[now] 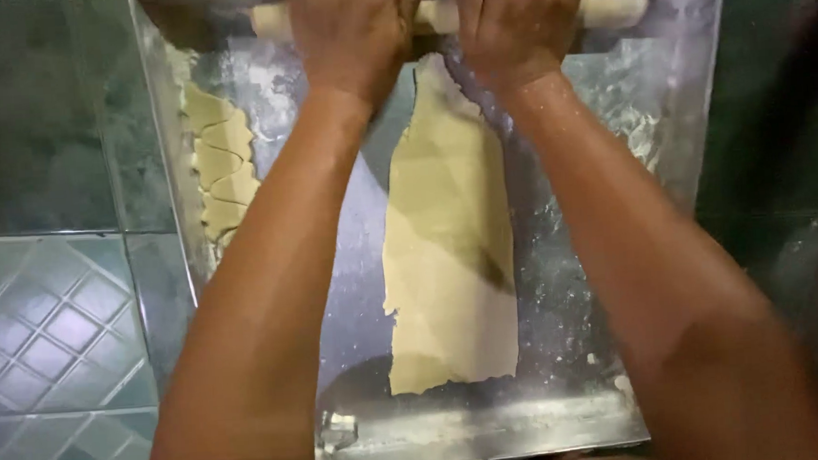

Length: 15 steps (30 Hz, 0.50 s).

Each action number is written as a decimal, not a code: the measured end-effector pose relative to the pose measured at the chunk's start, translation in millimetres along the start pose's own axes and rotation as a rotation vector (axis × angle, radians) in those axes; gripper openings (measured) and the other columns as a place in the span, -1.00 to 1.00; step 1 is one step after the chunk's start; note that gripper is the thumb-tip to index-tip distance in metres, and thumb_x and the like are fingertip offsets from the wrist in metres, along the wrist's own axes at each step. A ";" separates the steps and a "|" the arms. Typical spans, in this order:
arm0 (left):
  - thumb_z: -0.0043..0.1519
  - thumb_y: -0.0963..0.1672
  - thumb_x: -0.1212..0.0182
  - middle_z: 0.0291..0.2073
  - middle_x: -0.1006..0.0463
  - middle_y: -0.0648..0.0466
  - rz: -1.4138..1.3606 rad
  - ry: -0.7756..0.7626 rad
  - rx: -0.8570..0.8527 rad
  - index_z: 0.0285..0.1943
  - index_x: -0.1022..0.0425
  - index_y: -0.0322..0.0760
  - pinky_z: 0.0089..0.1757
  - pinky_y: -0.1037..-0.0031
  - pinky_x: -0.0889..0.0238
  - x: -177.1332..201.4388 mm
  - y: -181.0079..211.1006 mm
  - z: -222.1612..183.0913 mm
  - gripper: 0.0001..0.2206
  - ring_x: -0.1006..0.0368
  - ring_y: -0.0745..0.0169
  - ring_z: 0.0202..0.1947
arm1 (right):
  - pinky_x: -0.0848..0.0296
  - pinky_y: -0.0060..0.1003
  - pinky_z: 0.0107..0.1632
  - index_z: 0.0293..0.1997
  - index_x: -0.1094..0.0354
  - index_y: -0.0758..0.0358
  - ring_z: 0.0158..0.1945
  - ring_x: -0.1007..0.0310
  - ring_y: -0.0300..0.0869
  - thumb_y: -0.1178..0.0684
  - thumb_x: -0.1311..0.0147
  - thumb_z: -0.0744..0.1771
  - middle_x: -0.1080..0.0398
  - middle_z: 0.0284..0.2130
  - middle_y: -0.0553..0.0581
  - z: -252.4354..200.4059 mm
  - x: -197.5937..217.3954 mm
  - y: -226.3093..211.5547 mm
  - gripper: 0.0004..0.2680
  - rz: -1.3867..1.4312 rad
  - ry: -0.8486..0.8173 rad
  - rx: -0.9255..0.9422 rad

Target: Rolling out dough on a metal tray and cutting it into small diamond shapes using a wheel cutter.

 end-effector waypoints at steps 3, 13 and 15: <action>0.33 0.03 -0.13 -0.32 -0.60 -0.05 0.014 -0.066 0.070 -0.13 -0.55 -0.21 -0.20 0.04 -0.16 13.0 0.7 3.1 -0.73 -0.38 -0.25 -0.35 | -0.21 -0.04 -0.06 -0.10 -0.52 0.19 -0.22 -0.35 0.09 0.03 -0.08 0.39 -0.47 -0.24 0.17 7.7 17.6 -13.9 -0.88 0.102 -0.108 -0.061; 0.43 0.07 0.03 0.58 0.15 -0.18 0.031 -0.527 0.130 0.61 -0.08 -0.23 0.35 -0.21 0.35 24.3 4.6 -55.5 -0.39 0.33 -0.30 0.55 | 0.45 0.51 0.45 0.65 0.31 0.10 0.58 0.60 0.28 -0.18 0.07 0.50 0.51 0.56 0.22 -66.0 18.9 -14.1 -0.46 0.124 -0.600 -0.271; 0.40 0.06 0.01 0.57 0.10 -0.19 0.028 -0.536 0.107 0.59 -0.13 -0.24 0.34 -0.24 0.30 35.5 10.8 -71.2 -0.41 0.25 -0.33 0.55 | 0.39 0.50 0.40 0.62 0.15 0.16 0.57 0.45 0.31 -0.17 0.05 0.45 0.36 0.55 0.27 -75.4 37.9 -25.6 -0.47 0.191 -0.561 -0.280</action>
Point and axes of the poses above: each hand's wrist, its own z-axis towards the middle knuckle, its own x-axis out of the back of the hand, y = z × x, the point moved 2 cm from there along z, towards the middle knuckle
